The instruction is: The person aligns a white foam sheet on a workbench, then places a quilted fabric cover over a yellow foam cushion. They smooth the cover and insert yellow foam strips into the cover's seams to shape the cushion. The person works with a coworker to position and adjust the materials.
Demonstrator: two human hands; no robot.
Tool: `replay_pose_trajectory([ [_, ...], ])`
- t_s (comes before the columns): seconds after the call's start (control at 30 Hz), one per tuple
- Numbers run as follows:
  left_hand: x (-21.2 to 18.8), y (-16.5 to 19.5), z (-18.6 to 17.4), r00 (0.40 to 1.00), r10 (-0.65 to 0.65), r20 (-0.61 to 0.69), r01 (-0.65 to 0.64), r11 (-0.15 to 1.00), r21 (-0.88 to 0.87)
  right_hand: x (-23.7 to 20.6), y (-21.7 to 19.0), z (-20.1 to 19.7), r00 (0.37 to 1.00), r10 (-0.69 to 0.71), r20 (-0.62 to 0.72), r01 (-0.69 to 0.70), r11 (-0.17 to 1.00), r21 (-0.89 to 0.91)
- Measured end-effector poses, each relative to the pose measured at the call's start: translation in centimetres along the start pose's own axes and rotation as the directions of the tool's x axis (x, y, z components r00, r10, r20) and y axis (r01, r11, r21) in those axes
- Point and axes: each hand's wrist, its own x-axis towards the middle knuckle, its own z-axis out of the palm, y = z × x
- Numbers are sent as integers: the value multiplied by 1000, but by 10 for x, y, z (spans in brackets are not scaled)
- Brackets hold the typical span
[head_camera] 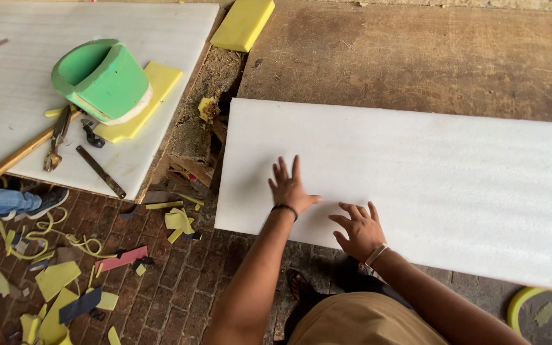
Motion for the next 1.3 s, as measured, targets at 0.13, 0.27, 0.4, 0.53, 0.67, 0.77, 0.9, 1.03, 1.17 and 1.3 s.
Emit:
replay_pose_trajectory([
  [0.13, 4, 40, -15, 957, -111, 267, 73, 986, 151, 32, 34, -2, 972, -17, -233, 70, 973, 222],
  [0.27, 4, 47, -21, 945, -131, 298, 64, 973, 224, 78, 89, -24, 905, 36, -425, 36, 986, 161],
  [0.4, 10, 51, -20, 938, -151, 312, 89, 975, 204, 142, 138, -71, 889, 45, -455, -45, 999, 11],
  [0.53, 14, 57, -18, 931, -186, 313, 129, 972, 194, 197, 157, -126, 922, 54, -385, -83, 995, -60],
  [0.67, 20, 60, -17, 925, -206, 319, 156, 972, 176, 227, 157, -169, 928, 329, 175, -328, 944, -34],
  [0.77, 23, 62, -18, 920, -217, 326, 165, 970, 179, 235, 154, -180, 942, 297, 155, -294, 955, -41],
  [0.9, 24, 65, -22, 916, -228, 329, 177, 968, 178, 243, 156, -181, 950, 282, 136, -278, 959, -46],
  [1.03, 26, 68, -32, 911, -208, 357, 159, 974, 163, 249, 161, -169, 930, 331, 161, -331, 943, -27],
  [1.17, 21, 66, -36, 915, -178, 362, 134, 981, 143, 244, 164, -146, 943, 165, -287, -157, 986, 52],
  [1.3, 7, 59, -19, 956, -156, 249, 140, 987, 80, 225, 150, -115, 921, 91, -379, -126, 990, -67],
])
